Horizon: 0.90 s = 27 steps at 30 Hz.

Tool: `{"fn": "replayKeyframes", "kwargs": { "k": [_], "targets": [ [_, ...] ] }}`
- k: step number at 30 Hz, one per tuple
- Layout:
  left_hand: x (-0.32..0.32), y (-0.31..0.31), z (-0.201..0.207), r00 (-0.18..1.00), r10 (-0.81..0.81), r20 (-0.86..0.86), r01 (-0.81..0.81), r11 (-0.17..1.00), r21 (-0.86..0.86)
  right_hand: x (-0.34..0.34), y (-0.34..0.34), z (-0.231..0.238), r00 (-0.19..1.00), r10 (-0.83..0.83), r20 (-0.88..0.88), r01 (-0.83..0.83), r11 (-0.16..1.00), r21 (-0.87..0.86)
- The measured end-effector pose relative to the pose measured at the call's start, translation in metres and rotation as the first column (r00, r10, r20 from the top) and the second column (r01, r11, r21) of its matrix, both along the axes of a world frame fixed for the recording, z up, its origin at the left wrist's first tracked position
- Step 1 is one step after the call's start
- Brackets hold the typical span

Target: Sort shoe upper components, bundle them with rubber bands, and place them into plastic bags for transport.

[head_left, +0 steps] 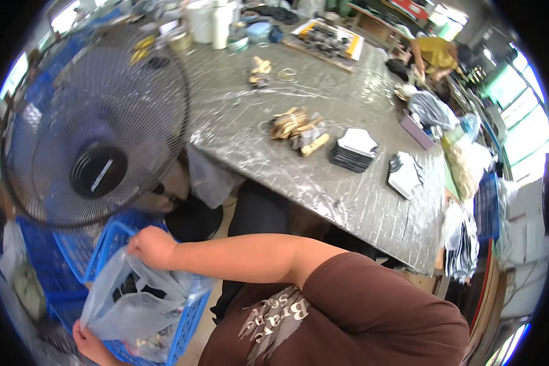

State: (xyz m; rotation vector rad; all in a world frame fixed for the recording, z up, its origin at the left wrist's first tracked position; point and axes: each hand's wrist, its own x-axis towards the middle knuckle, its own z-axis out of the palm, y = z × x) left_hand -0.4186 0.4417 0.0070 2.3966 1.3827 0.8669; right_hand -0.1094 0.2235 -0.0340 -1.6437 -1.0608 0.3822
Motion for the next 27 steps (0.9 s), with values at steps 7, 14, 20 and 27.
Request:
{"fn": "replayKeyframes", "kwargs": {
  "k": [7,14,20,27],
  "targets": [
    [0.039,-0.023,-0.079,0.973,-0.211,-0.092,0.192,0.965,-0.18,0.086,-0.236,0.08,0.658,-0.449,0.604,0.473,0.871,0.132],
    [0.125,-0.103,-0.059,0.759,-0.646,-0.084,0.643,0.764,-0.061,0.094,-0.576,0.032,-0.408,-0.739,0.536,0.775,-0.591,-0.225],
    [0.35,-0.333,0.033,0.182,-0.922,0.342,0.923,0.041,-0.383,0.113,-0.616,0.007,-0.298,-0.952,0.074,0.806,-0.293,-0.514],
    [0.558,-0.509,0.01,-0.071,-0.989,-0.133,0.934,-0.019,-0.356,0.139,-0.601,0.011,-0.118,-0.966,0.229,0.771,-0.235,-0.592]
  ]
}}
